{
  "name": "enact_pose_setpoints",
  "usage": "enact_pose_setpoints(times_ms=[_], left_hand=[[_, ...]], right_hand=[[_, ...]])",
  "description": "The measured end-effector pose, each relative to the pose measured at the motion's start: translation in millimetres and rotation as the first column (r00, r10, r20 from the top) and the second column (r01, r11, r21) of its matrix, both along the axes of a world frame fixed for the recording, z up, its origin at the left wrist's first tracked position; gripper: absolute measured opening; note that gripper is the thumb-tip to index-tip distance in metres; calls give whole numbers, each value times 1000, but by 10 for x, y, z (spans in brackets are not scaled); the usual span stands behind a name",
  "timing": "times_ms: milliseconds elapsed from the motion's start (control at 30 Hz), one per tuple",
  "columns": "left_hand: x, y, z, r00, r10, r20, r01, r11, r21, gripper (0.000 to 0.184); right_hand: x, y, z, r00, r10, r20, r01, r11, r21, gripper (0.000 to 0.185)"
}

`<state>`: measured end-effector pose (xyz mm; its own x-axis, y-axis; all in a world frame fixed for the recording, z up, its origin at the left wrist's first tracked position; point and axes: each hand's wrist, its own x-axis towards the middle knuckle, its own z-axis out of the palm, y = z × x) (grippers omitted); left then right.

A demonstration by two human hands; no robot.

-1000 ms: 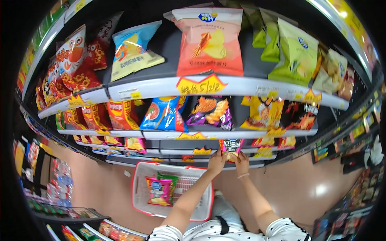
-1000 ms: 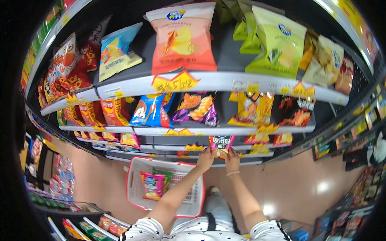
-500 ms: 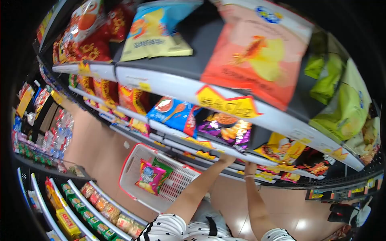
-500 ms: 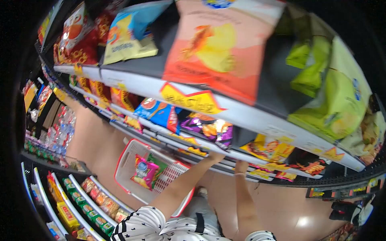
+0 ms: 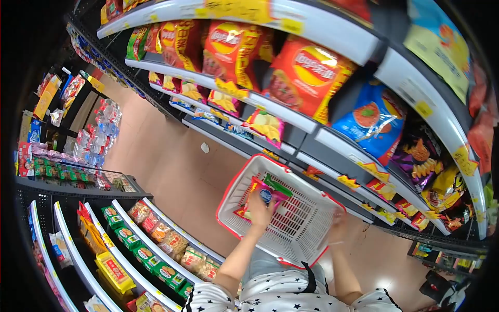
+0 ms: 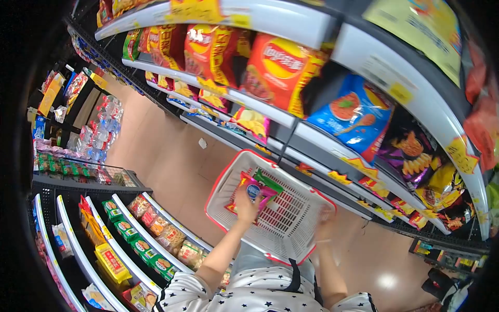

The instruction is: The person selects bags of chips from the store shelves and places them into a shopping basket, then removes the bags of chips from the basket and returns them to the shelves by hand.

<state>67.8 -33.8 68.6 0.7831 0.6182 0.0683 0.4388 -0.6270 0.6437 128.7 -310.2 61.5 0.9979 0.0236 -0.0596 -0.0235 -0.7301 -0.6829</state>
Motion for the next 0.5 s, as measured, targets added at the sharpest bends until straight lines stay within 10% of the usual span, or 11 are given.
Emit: enact_pose_setpoints(times_ms=[33,67,133,233,267,333,500], left_hand=[[-92,197,-116,1000,3,1,-3,1000,-11,50],[-168,360,-263,984,88,-152,-97,994,-48,54],[-295,566,-410,939,156,-306,-187,980,-74,57],[-475,722,-1029,601,-408,-687,529,848,-40,68],[-440,734,-945,597,-424,-681,551,834,-37,68],[-382,673,-772,792,-259,-553,-53,872,-486,71],[-486,495,-203,891,-311,-331,91,837,-539,75]], right_hand=[[-196,288,-245,961,198,-191,-170,973,156,44],[-271,953,162,790,171,-588,143,882,449,60],[-554,1482,-477,645,247,-723,105,909,404,87],[-667,1997,-549,554,378,-741,78,863,499,97],[-679,2063,-591,476,344,-809,61,905,421,98],[-653,2091,-646,509,373,-776,119,862,492,97],[-705,1767,-274,772,377,-512,-131,882,452,95]])
